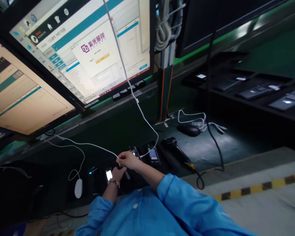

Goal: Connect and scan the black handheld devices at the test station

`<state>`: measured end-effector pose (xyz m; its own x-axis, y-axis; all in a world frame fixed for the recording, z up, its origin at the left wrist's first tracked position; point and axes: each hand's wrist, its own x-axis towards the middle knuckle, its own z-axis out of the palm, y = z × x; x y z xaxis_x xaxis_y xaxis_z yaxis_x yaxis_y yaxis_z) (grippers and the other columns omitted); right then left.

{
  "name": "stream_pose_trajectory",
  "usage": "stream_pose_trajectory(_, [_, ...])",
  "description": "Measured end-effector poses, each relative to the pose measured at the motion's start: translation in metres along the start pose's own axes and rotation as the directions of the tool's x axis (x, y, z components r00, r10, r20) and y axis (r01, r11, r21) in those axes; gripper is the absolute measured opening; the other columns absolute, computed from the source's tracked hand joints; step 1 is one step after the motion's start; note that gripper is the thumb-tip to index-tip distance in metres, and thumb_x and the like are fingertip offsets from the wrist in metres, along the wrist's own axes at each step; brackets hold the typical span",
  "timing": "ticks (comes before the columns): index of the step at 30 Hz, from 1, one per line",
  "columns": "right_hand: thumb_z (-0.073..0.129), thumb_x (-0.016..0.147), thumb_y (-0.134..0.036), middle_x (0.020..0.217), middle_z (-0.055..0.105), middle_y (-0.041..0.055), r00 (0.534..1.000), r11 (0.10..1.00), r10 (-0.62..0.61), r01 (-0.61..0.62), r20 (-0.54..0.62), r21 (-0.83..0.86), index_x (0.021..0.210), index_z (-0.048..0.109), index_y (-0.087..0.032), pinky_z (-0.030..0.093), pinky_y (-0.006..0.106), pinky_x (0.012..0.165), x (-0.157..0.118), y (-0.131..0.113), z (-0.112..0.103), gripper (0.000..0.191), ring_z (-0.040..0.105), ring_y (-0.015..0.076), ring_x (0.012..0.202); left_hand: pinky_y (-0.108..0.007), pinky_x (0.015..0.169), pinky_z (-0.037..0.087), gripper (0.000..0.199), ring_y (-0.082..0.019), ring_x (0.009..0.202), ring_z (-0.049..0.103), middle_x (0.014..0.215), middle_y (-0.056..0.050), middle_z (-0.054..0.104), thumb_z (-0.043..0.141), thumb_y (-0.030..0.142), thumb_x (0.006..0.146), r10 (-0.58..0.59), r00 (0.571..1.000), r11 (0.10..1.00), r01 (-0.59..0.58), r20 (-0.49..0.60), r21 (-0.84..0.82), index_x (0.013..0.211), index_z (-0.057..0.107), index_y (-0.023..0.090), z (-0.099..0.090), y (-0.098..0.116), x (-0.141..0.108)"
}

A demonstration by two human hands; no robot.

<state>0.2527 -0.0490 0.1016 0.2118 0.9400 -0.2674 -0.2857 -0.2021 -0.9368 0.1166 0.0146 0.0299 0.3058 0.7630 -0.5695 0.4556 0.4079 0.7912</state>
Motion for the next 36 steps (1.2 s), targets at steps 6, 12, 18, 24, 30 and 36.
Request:
stream_pose_trajectory(6, [0.075, 0.058, -0.045, 0.062, 0.062, -0.0026, 1.0, 0.998, -0.013, 0.012, 0.008, 0.069, 0.069, 0.059, -0.016, 0.046, 0.024, 0.063, -0.006, -0.004, 0.012, 0.035, 0.057, 0.0099, 0.06, -0.041, 0.082, 0.053, 0.039, -0.023, 0.097, 0.065, 0.099, -0.011, 0.07, 0.046, 0.05, 0.079, -0.048, 0.981, 0.801, 0.151, 0.19, -0.58, 0.088, 0.067, 0.018, -0.044, 0.015, -0.054])
stream_pose_trajectory(12, [0.075, 0.061, -0.044, 0.065, 0.062, -0.0027, 1.0, 0.971, -0.004, 0.011, -0.031, 0.241, 0.071, 0.06, -0.017, 0.048, 0.024, 0.06, -0.017, -0.002, 0.05, 0.032, 0.057, 0.01, 0.059, -0.027, 0.067, 0.056, 0.029, -0.015, 0.074, 0.065, 0.082, -0.005, 0.071, 0.059, 0.043, 0.079, -0.174, 0.923, 0.41, 0.384, 0.342, -0.827, 0.091, 0.068, 0.019, -0.05, 0.023, -0.083])
stream_pose_trajectory(18, [0.079, 0.053, -0.051, 0.06, 0.061, -0.0039, 0.999, 0.947, 0.036, -0.032, -0.005, 0.319, 0.071, 0.06, -0.017, 0.046, 0.024, 0.056, -0.013, 0.007, 0.055, 0.043, 0.055, 0.0089, 0.054, -0.021, 0.068, 0.054, 0.02, -0.012, 0.08, 0.064, 0.083, -0.003, 0.07, 0.061, 0.033, 0.073, -0.212, 0.911, 0.401, 0.411, 0.354, -0.819, 0.089, 0.066, 0.023, -0.053, 0.014, -0.085])
stream_pose_trajectory(24, [0.081, 0.052, -0.052, 0.069, 0.068, -0.0006, 0.999, 0.954, -0.008, -0.006, 0.043, 0.299, 0.072, 0.066, -0.015, 0.049, 0.027, 0.07, -0.026, -0.003, 0.051, 0.045, 0.062, 0.0115, 0.066, -0.017, 0.049, 0.04, 0.035, -0.008, 0.06, 0.053, 0.074, -0.002, 0.058, 0.065, 0.053, 0.067, -0.175, 0.901, 0.493, 0.429, 0.397, -0.757, 0.089, 0.063, 0.025, -0.062, 0.013, -0.089])
stream_pose_trajectory(30, [0.08, 0.055, -0.051, 0.073, 0.07, 0.0021, 0.998, 0.971, 0.017, -0.031, 0.061, 0.237, 0.072, 0.07, -0.015, 0.051, 0.03, 0.074, -0.03, -0.009, 0.055, 0.041, 0.064, 0.0146, 0.069, -0.017, 0.045, 0.031, 0.041, -0.006, 0.052, 0.039, 0.065, -0.001, 0.047, 0.062, 0.058, 0.068, -0.072, 0.941, 0.551, 0.313, 0.329, -0.774, 0.085, 0.062, 0.021, -0.061, 0.013, -0.089])
stream_pose_trajectory(36, [0.079, 0.056, -0.051, 0.076, 0.072, 0.0032, 0.997, 0.979, -0.027, 0.012, 0.069, 0.202, 0.073, 0.071, -0.015, 0.052, 0.031, 0.079, -0.027, -0.008, 0.057, 0.04, 0.066, 0.0153, 0.074, -0.014, 0.04, 0.031, 0.038, -0.004, 0.045, 0.038, 0.057, 0.002, 0.046, 0.063, 0.055, 0.07, -0.003, 0.93, 0.488, 0.322, 0.368, -0.811, 0.077, 0.059, 0.018, -0.058, 0.017, -0.088])
